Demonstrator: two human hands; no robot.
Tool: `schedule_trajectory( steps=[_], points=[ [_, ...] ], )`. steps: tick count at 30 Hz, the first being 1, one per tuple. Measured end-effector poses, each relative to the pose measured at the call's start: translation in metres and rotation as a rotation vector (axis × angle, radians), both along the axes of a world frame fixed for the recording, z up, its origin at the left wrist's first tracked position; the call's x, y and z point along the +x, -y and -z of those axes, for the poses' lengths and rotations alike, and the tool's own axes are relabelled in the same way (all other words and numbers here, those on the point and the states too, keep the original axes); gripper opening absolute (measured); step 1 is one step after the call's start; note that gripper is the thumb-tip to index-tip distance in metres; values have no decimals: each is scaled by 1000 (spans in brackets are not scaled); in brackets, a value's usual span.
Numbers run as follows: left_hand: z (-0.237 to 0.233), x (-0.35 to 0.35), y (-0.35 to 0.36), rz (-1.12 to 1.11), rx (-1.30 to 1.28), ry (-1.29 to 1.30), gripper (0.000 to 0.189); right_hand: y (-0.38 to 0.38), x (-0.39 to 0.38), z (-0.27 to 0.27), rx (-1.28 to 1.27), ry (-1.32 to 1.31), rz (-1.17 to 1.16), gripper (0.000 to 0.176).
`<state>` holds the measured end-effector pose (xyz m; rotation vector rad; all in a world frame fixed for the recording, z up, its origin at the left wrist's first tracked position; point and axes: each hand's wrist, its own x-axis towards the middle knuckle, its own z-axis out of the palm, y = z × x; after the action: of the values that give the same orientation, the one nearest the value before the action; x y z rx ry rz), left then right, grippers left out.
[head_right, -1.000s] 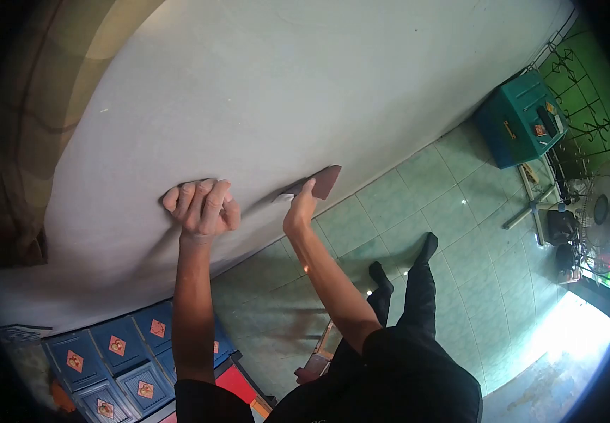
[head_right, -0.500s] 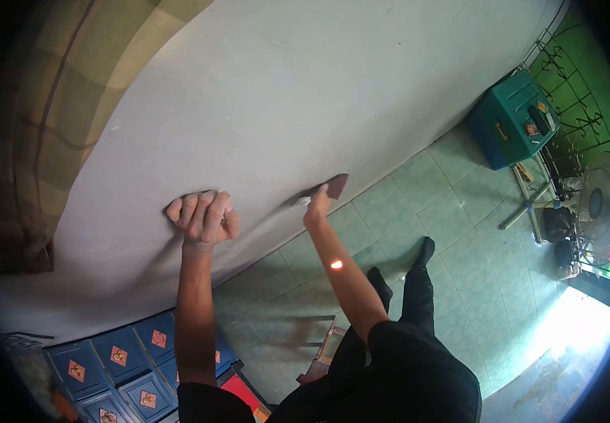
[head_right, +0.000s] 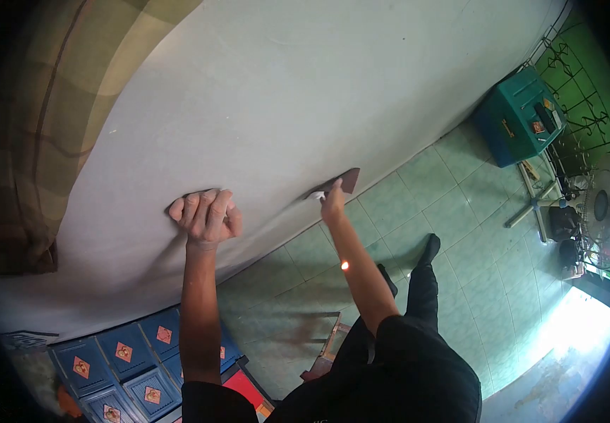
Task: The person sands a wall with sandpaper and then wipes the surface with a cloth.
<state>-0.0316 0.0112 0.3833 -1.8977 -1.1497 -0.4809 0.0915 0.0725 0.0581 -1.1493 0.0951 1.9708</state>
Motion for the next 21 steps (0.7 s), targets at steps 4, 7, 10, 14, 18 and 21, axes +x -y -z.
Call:
schedule_trajectory(
  steps=[4,7,10,14,18,21],
  points=[
    [0,1,-1,0,7,3,17,-13,13,30,17,-114,-66,57],
    [2,0,-1,-6,8,10,17,8,14,-19,1,-55,-88,55],
    [1,0,-1,12,-8,11,17,35,11,-56,203,-9,-127,63],
    [1,2,-1,3,7,4,17,30,4,-48,173,5,-66,52],
    [-2,1,-1,-7,-5,-5,16,-4,2,7,42,-37,-16,59],
    [-2,4,1,-10,-13,-1,17,-7,12,10,7,-38,-27,58]
  ],
)
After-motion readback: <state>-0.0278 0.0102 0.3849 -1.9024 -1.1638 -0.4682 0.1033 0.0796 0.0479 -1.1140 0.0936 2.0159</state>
